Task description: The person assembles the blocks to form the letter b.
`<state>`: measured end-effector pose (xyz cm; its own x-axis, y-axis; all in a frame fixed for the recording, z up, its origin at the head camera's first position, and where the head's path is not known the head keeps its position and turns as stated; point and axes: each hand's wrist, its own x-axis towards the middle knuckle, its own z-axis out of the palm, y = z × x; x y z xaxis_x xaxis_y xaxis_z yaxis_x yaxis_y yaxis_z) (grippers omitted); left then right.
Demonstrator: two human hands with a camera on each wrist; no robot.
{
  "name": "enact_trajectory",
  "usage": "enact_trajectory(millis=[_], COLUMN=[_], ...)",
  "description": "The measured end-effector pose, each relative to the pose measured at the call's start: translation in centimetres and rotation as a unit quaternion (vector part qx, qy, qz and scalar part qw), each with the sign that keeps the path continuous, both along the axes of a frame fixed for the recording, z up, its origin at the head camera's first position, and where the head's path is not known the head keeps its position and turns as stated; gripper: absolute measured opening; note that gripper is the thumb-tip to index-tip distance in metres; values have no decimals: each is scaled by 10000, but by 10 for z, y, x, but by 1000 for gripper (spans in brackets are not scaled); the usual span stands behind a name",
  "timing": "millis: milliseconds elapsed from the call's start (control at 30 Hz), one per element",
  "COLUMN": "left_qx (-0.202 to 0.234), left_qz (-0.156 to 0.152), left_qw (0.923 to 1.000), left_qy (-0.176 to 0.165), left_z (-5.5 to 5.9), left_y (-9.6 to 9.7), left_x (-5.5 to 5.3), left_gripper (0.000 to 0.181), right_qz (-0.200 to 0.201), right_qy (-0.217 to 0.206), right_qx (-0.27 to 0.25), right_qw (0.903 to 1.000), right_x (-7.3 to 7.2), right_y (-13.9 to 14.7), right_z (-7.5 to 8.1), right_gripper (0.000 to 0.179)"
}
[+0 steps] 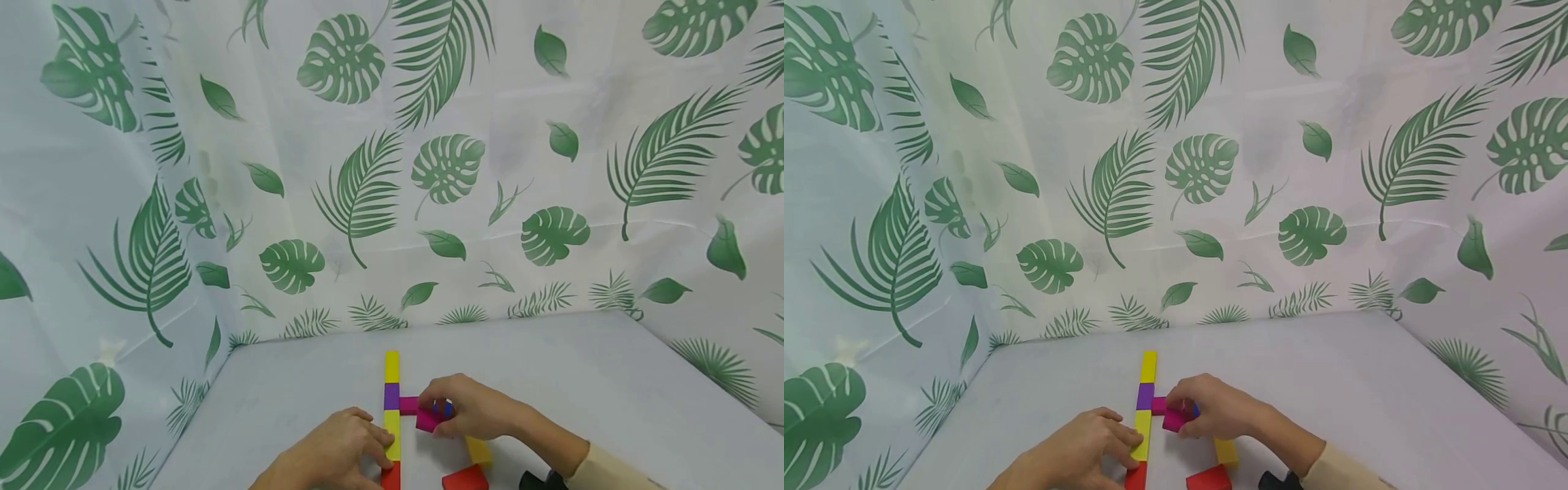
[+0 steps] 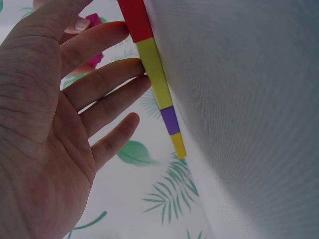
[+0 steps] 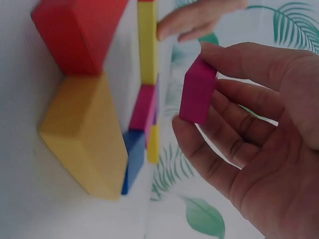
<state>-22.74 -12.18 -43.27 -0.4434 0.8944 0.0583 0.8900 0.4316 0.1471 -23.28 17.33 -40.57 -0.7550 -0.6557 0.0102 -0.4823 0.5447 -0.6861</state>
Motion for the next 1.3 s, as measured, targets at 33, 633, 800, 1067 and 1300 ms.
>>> enact_trajectory(millis=[33,633,800,1067,1300], left_qx=[25,-6,-19,46,59], left_qz=[5,262,239,154,136], left_qw=[10000,9988,9991,9995,9996], left_qy=[-5,-411,-346,-288,-257], left_z=[-1,1,1,0,0], left_y=[0,0,0,0,1], left_x=[0,1,1,1,1], left_gripper=[32,34,31,33,34], right_qz=[38,381,533,775,894], right_qy=[-44,-493,-420,-337,-320], right_qx=[-27,-81,18,133,182], right_qw=[10000,9980,9977,9963,9953], right_x=[1,15,18,21,22], right_y=[-2,-22,-25,-27,-29], right_z=[-1,-10,-14,-17,-20], right_gripper=[38,37,37,37,37])
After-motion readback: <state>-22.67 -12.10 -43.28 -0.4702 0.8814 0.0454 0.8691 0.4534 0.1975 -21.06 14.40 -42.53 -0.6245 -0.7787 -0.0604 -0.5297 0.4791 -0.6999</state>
